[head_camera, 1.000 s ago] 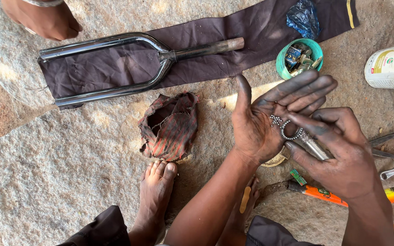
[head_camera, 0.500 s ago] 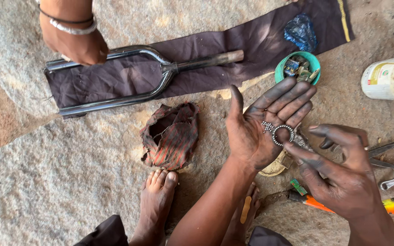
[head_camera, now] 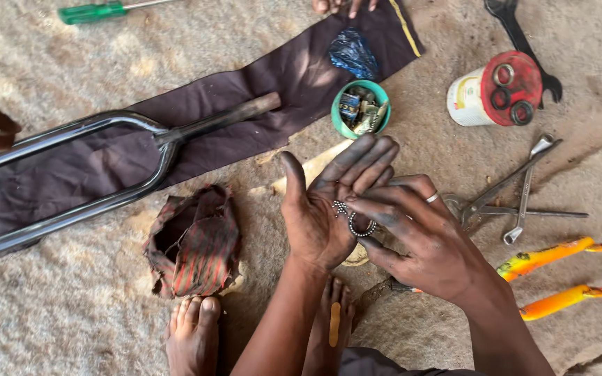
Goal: The person sits on the ground and assembles a ball bearing by placing small metal balls into a bearing ring. They use a cloth to wipe the parts and handle a grease container and a bicycle fork nearby.
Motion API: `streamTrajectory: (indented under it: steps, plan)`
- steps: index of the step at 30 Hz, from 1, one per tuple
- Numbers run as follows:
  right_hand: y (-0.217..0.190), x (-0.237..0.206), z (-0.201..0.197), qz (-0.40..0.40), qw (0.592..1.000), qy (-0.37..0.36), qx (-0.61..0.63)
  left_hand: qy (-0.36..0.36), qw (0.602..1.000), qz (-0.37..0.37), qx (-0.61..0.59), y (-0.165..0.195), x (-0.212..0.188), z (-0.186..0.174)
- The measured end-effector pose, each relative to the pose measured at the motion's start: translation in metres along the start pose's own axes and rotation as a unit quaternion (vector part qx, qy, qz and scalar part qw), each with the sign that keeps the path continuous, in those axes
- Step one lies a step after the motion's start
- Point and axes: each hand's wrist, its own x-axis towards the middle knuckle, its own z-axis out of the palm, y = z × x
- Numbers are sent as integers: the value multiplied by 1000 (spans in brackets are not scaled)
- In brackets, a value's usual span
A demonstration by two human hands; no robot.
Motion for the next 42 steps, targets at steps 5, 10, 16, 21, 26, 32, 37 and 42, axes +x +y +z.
streamTrajectory:
  steps: [5,10,16,21,26,32,37,42]
  plan:
    - [57,-23,-35,95,986,106,-85,31,998,3,-50,0,2,-5]
    - [237,-14,-94,251,935,244,-56,-2,1000,-23,-13,3,-3,-6]
    - [351,-17,-91,340,920,181,66,71,990,-11,118,-3,-4,-16]
    - [341,-18,-90,389,902,161,96,109,981,12,160,-9,-6,-28]
    - [312,-26,-71,278,882,291,243,77,996,-30,36,-10,-7,-26]
    - [183,-49,52,239,574,223,751,2,990,-123,-63,-36,-12,-4]
    - [105,-53,113,191,478,171,840,-62,979,-143,-131,-59,-12,12]
    - [88,-32,122,150,463,182,854,-12,989,-147,4,-56,-11,11]
